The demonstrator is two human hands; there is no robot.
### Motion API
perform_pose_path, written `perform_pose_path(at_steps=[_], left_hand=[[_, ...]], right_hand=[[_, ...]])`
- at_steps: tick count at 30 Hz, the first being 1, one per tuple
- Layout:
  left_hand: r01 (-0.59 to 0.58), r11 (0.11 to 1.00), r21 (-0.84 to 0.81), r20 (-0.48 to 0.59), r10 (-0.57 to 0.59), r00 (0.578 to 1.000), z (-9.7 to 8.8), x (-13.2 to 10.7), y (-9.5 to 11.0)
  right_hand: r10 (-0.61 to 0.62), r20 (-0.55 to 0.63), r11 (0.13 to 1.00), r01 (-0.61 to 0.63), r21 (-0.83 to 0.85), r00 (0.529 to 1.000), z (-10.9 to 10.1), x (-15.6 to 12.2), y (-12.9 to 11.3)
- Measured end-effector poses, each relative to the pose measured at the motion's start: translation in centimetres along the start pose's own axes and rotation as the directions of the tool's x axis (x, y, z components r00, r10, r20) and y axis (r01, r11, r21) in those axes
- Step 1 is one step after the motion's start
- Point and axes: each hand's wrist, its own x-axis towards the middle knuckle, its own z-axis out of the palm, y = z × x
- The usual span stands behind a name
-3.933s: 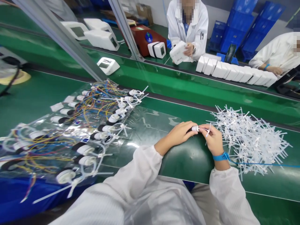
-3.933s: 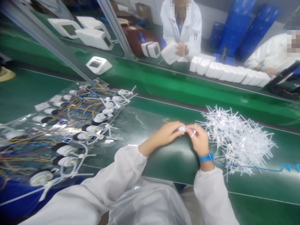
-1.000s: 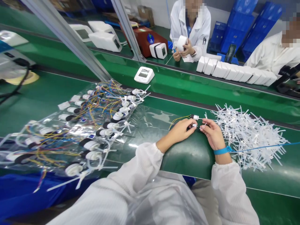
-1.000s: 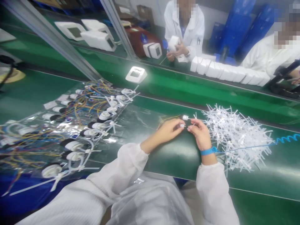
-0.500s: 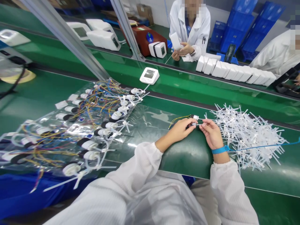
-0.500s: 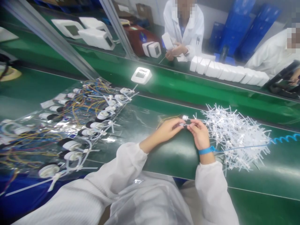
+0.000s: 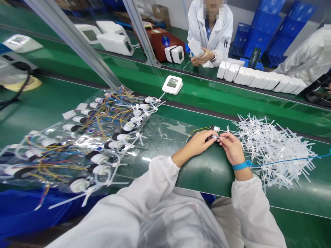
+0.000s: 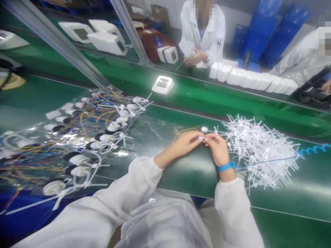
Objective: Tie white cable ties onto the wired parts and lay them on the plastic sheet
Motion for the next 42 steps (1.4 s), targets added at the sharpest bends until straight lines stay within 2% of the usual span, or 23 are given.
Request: perform_pose_path(at_steps=[10,20,27,37,42], left_hand=[[0.059,0.998,-0.023,-0.018,-0.060,0.998,-0.2,0.1,0.4],[0.082,0.996,-0.040,-0.022,-0.083,0.996,-0.2,0.0,0.5],[0.065,0.996,-0.066,-0.007,-0.066,0.998,0.0,0.0,0.3],[0.017,0.997,-0.072,0.013,-0.016,1.000,0.2,0.0,-0.3],[-0.004,1.000,0.004,0.034,0.004,0.999,0.3,-0.1,-0.9]], right_hand=[[0.007,-0.037,0.999,-0.005,0.048,0.999,0.0,0.1,0.2],[0.018,-0.009,1.000,-0.018,-0.015,1.000,0.1,0.0,0.1],[0.017,-0.031,0.999,-0.016,0.044,0.999,0.2,0.0,0.2],[0.011,-0.023,1.000,-0.011,-0.029,1.000,0.0,0.0,0.5],[-0.021,-0.040,0.998,0.018,-0.054,0.999,0.1,-0.1,0.7]])
